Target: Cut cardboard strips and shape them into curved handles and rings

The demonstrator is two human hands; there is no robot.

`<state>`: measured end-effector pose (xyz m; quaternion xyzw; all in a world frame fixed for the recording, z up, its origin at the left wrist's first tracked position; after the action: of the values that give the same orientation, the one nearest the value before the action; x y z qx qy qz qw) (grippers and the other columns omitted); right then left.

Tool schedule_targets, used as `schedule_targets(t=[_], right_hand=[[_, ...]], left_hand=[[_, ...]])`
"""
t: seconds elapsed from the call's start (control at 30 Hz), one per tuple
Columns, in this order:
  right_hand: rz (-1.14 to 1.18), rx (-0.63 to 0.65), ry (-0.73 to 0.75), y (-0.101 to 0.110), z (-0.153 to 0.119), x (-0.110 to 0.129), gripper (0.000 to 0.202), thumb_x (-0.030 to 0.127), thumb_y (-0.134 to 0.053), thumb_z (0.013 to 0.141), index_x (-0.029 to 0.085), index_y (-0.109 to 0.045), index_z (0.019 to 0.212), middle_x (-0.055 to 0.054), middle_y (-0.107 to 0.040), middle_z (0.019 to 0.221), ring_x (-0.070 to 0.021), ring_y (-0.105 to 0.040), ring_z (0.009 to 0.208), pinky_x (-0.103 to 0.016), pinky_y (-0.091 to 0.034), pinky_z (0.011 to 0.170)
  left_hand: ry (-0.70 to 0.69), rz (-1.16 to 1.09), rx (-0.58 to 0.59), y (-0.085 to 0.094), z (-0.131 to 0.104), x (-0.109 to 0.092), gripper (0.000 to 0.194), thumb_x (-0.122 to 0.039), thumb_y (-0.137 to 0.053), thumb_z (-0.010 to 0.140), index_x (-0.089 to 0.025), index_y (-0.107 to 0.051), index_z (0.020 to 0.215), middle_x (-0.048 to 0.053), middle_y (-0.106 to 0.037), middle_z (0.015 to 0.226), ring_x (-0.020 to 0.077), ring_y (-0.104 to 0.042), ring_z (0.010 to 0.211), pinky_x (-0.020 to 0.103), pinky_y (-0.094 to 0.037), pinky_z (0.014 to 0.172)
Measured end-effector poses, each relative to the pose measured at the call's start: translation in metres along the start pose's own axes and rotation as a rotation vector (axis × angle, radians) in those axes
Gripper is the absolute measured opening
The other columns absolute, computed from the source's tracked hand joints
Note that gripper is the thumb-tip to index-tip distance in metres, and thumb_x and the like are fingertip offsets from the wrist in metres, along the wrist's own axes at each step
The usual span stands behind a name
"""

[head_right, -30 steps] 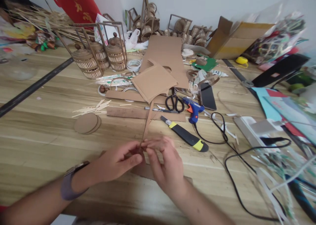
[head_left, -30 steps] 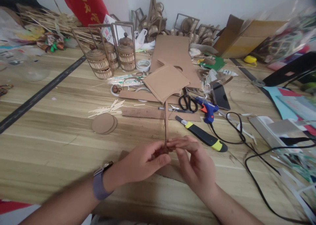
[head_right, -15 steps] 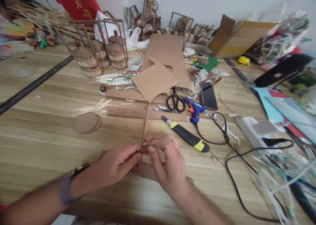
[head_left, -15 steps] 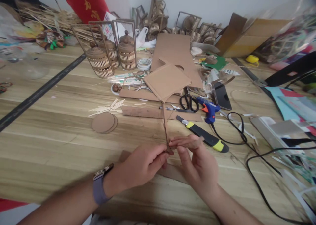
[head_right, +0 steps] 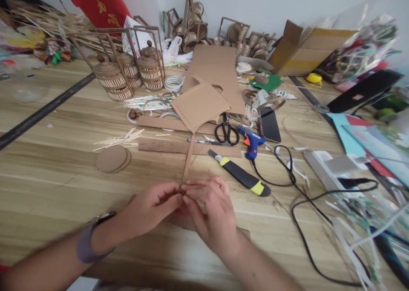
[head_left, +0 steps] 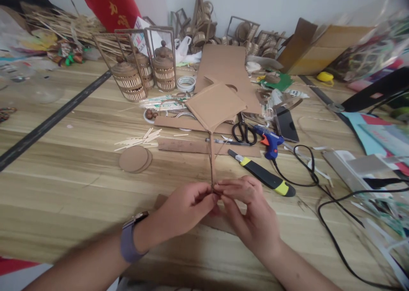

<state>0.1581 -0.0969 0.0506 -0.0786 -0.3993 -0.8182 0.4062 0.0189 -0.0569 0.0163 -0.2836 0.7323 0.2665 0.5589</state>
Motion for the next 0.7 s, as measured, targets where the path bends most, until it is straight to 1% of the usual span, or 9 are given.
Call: schedule_targets(t=[0.13, 0.2, 0.27, 0.33, 0.4, 0.47, 0.57, 0.63, 0.7], right_hand=[[-0.095, 0.024, 0.087, -0.003, -0.001, 0.006, 0.019, 0.01, -0.061, 0.087, 0.025, -0.055, 0.098, -0.002, -0.079, 0.092, -0.018, -0.074, 0.087, -0.039, -0.044, 0.088], [-0.127, 0.038, 0.126, -0.005, -0.002, 0.009, 0.018, 0.009, -0.061, 0.087, 0.024, -0.056, 0.097, -0.003, -0.079, 0.094, -0.0178, -0.074, 0.089, -0.039, -0.043, 0.09], [-0.137, 0.045, 0.153, -0.006, -0.003, 0.011, 0.017, 0.01, -0.06, 0.088, 0.023, -0.056, 0.097, -0.003, -0.079, 0.095, -0.0178, -0.074, 0.091, -0.039, -0.042, 0.09], [-0.116, 0.045, 0.142, -0.007, -0.003, 0.011, 0.015, 0.01, -0.058, 0.09, 0.024, -0.056, 0.097, -0.003, -0.079, 0.097, -0.0178, -0.074, 0.093, -0.039, -0.043, 0.09], [-0.056, 0.048, 0.059, -0.007, -0.003, 0.008, 0.014, 0.012, -0.058, 0.09, 0.024, -0.058, 0.096, -0.002, -0.079, 0.096, -0.0182, -0.074, 0.092, -0.039, -0.046, 0.088], [0.04, 0.048, -0.106, -0.006, -0.003, 0.0, 0.011, 0.015, -0.059, 0.091, 0.025, -0.061, 0.094, -0.001, -0.079, 0.09, -0.0184, -0.074, 0.088, -0.037, -0.051, 0.081], [0.257, 0.015, -0.365, -0.006, -0.005, -0.014, 0.007, 0.024, -0.058, 0.094, 0.025, -0.064, 0.09, -0.002, -0.078, 0.086, -0.0186, -0.074, 0.08, -0.031, -0.058, 0.068], [0.391, -0.02, -0.461, -0.007, -0.007, -0.019, 0.01, 0.028, -0.057, 0.095, 0.024, -0.064, 0.088, -0.004, -0.078, 0.085, -0.0187, -0.075, 0.077, -0.03, -0.06, 0.066], [0.423, -0.044, -0.488, -0.007, -0.008, -0.02, 0.011, 0.029, -0.059, 0.094, 0.023, -0.064, 0.087, -0.004, -0.078, 0.085, -0.0188, -0.075, 0.076, -0.03, -0.061, 0.067]], left_hand=[[0.05, -0.22, -0.039, -0.001, 0.002, 0.005, 0.025, -0.038, -0.056, 0.086, -0.015, -0.059, 0.078, 0.0, -0.062, 0.071, 0.0132, -0.057, 0.067, 0.025, -0.045, 0.064], [0.059, -0.288, -0.061, -0.001, 0.002, 0.006, 0.022, -0.037, -0.057, 0.083, -0.016, -0.057, 0.074, -0.001, -0.058, 0.068, 0.0123, -0.055, 0.065, 0.024, -0.045, 0.062], [0.064, -0.319, -0.087, -0.001, 0.002, 0.005, 0.021, -0.036, -0.055, 0.082, -0.017, -0.054, 0.072, -0.003, -0.055, 0.066, 0.011, -0.053, 0.062, 0.022, -0.042, 0.057], [0.073, -0.289, -0.125, 0.0, 0.001, 0.004, 0.021, -0.036, -0.053, 0.081, -0.018, -0.051, 0.07, -0.004, -0.052, 0.063, 0.0103, -0.05, 0.059, 0.02, -0.039, 0.053], [0.093, -0.21, -0.151, 0.0, 0.0, 0.003, 0.02, -0.035, -0.05, 0.08, -0.018, -0.051, 0.069, -0.003, -0.052, 0.059, 0.0108, -0.05, 0.056, 0.021, -0.038, 0.051], [0.096, -0.123, -0.148, 0.0, -0.001, 0.003, 0.02, -0.033, -0.048, 0.08, -0.019, -0.05, 0.067, -0.003, -0.053, 0.057, 0.0117, -0.051, 0.055, 0.022, -0.039, 0.052], [0.052, -0.004, -0.126, 0.0, -0.002, 0.002, 0.021, -0.03, -0.046, 0.082, -0.019, -0.048, 0.063, -0.002, -0.056, 0.057, 0.0122, -0.053, 0.055, 0.023, -0.039, 0.052], [0.032, 0.048, -0.109, 0.0, -0.002, 0.002, 0.023, -0.03, -0.046, 0.084, -0.019, -0.049, 0.064, -0.001, -0.059, 0.059, 0.0126, -0.054, 0.057, 0.023, -0.039, 0.053], [0.031, 0.053, -0.088, 0.0, -0.002, 0.001, 0.023, -0.033, -0.047, 0.086, -0.019, -0.053, 0.069, 0.0, -0.061, 0.063, 0.0134, -0.057, 0.059, 0.024, -0.041, 0.055]])
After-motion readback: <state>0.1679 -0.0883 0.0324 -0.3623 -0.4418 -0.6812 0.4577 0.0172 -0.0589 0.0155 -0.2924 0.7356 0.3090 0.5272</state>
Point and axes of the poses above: each hand's wrist, its own z-axis towards the middle knuckle, its own y-axis out of the back of the hand, x = y × z, the point moved 4 cm from there along z, towards the middle knuckle
